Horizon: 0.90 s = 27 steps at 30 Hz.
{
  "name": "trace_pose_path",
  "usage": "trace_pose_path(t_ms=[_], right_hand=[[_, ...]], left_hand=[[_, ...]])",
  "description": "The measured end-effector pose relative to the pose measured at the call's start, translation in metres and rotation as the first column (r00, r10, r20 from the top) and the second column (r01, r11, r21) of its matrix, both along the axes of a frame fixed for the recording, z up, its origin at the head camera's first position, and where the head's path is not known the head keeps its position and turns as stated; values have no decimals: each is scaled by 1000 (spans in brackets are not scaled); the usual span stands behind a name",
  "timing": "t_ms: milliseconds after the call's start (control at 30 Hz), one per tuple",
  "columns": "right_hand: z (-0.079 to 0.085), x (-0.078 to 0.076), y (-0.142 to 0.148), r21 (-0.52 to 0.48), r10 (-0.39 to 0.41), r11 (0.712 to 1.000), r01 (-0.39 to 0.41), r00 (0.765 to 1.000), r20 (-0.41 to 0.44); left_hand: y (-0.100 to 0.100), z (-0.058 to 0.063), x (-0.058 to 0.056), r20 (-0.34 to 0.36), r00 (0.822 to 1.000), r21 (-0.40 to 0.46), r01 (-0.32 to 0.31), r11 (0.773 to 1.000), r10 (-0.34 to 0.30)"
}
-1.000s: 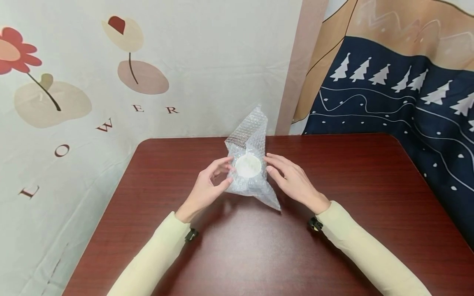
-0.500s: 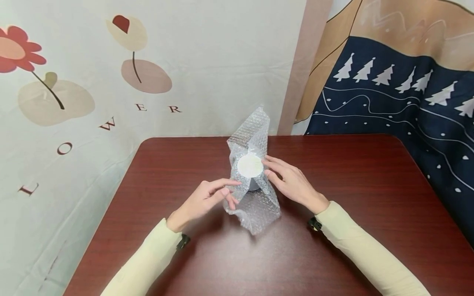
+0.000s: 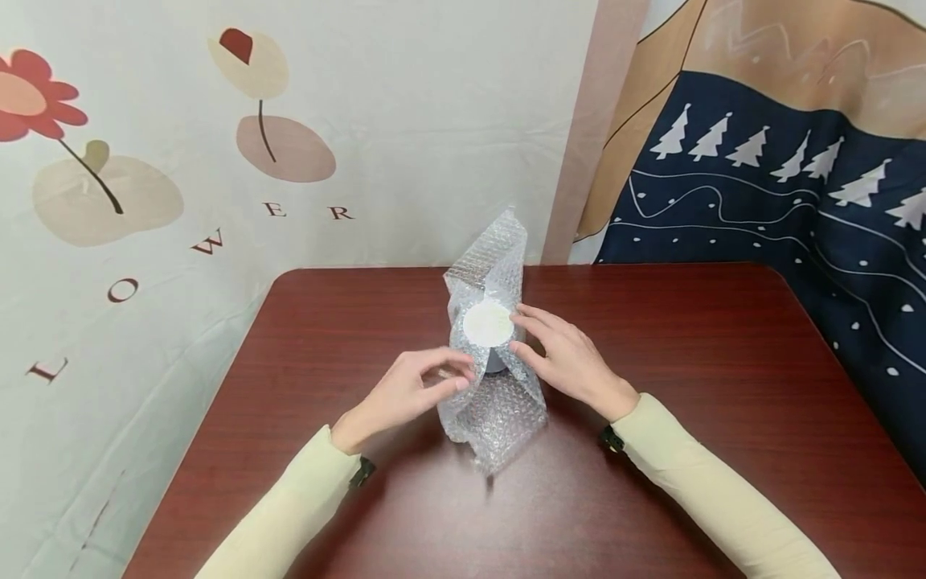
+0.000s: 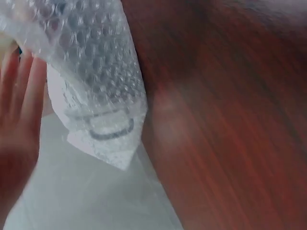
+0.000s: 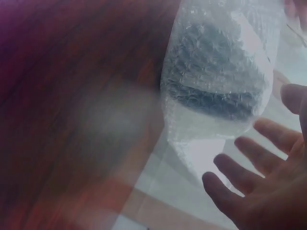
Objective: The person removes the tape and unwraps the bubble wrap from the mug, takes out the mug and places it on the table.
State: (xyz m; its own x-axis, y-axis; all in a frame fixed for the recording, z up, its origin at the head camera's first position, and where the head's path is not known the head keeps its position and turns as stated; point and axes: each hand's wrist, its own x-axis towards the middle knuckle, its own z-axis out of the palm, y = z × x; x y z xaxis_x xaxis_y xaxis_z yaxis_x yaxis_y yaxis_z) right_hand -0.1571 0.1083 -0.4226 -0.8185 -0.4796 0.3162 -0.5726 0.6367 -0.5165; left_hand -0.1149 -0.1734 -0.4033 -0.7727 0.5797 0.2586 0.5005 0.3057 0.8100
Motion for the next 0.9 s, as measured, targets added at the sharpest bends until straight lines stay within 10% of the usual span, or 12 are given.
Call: trace_pose_path(t_ms=[133,233,433,900], right_hand=[[0,1,-6,50,15,999,-9,993,-114],[0,2,-8,69,31,997,-20,985,-172],[0,3,-13,68,56,997,-41,968,-243],[1,-3,-8,-91,8,995,-29,974,-224]], left_hand=[[12,0,-10,-191,967,-84,-189,978,170],[19,-1,-19,-283,944,-246,-244,938,172],[17,-9,-30,-311,944,-427,-241,871,109],[17,-9,-32,-273,954,-461,-244,853,126]])
